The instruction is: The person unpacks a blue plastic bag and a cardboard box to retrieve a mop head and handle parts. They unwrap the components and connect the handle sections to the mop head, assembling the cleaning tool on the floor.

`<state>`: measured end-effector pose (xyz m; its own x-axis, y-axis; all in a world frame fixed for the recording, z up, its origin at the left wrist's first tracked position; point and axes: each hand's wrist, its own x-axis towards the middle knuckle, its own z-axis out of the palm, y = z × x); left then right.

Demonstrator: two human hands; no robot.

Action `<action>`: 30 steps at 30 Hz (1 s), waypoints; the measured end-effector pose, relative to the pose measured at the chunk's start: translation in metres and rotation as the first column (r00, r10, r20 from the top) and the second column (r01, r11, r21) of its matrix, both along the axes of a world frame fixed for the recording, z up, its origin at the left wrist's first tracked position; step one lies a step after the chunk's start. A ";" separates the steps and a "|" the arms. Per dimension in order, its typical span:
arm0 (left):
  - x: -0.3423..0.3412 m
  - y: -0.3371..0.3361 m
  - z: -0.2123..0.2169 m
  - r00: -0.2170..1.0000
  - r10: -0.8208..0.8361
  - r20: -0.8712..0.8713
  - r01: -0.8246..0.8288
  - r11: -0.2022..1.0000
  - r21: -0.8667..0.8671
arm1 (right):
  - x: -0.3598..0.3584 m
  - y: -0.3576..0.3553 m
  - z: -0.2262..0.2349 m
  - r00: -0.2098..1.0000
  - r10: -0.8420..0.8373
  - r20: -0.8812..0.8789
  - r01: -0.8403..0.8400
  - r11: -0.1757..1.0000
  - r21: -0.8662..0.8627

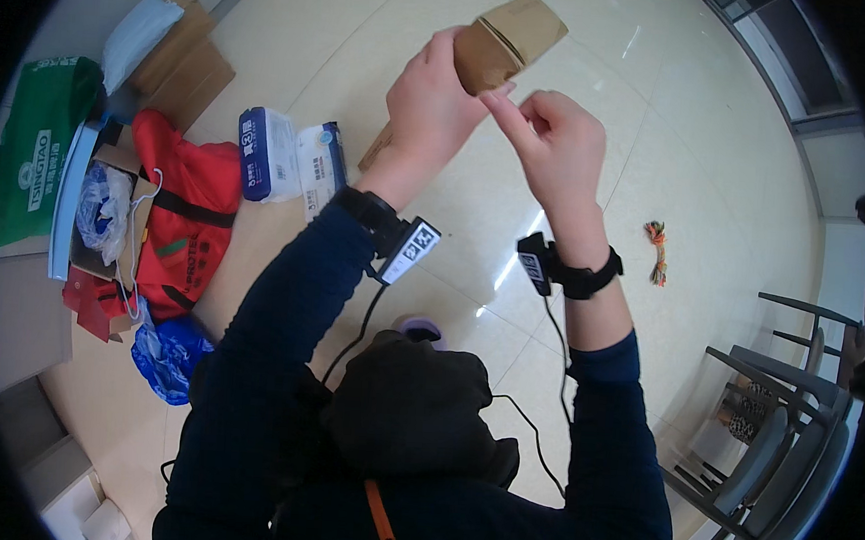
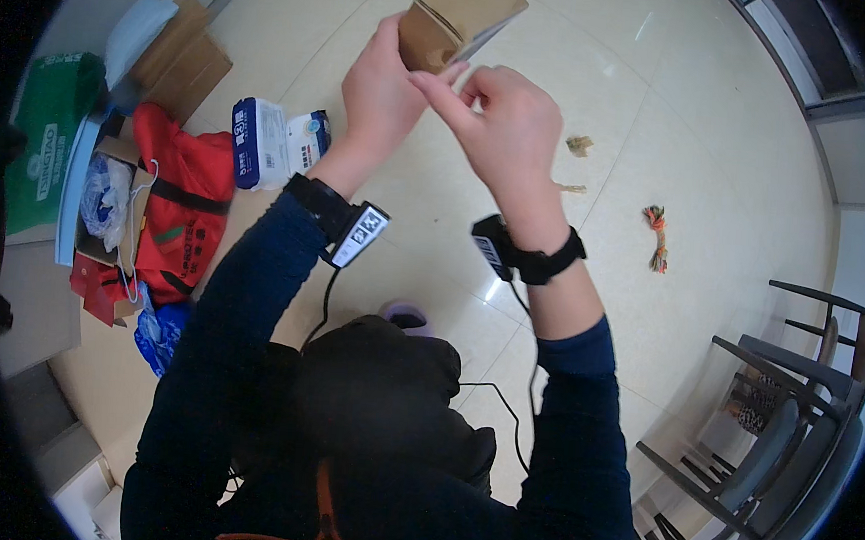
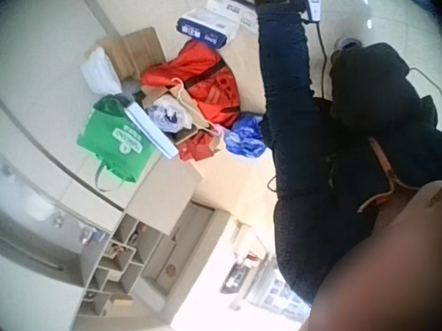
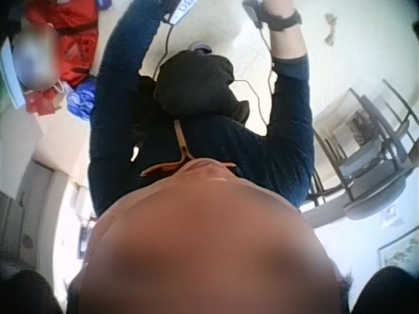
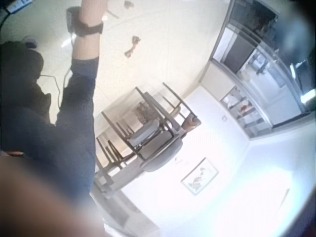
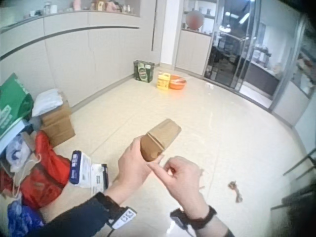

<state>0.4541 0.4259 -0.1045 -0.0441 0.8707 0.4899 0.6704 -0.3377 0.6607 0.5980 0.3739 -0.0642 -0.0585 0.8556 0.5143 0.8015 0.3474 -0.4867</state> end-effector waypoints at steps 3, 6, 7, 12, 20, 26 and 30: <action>0.011 -0.005 -0.003 0.998 0.057 -0.016 -0.056 0.996 0.066 | -0.013 0.012 0.005 0.981 -0.136 -0.136 0.124 0.988 -0.097; 0.006 -0.004 0.002 0.999 0.003 -0.051 0.000 0.998 0.065 | -0.018 0.015 0.001 0.953 -0.035 -0.302 0.025 0.999 -0.037; 0.003 -0.003 0.004 0.997 -0.010 -0.075 0.012 1.000 0.024 | -0.018 0.014 -0.002 0.932 -0.013 -0.362 -0.013 0.997 -0.071; -0.027 0.020 0.015 0.962 -0.258 -0.090 0.237 0.952 -0.193 | -0.013 0.020 -0.016 0.687 0.174 -0.706 -0.377 0.915 -0.142; -0.087 0.061 0.026 0.855 -0.499 0.139 0.514 0.783 -0.350 | 0.063 0.054 -0.027 0.586 0.096 -0.805 -0.312 0.943 -0.114; -0.079 0.079 0.022 0.788 -0.586 0.187 0.610 0.705 -0.363 | 0.098 0.061 -0.020 0.899 0.055 -0.435 -0.113 0.988 -0.109; -0.068 0.094 0.019 0.750 -0.601 0.275 0.657 0.635 -0.406 | 0.133 0.057 -0.033 0.916 -0.022 -0.400 -0.046 0.986 -0.160</action>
<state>0.3862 0.5201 -0.0855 0.5734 0.8169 0.0616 0.3270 -0.2972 0.8971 0.7310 0.4305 -0.0975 0.1116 0.9299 0.3505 0.5247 0.2444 -0.8155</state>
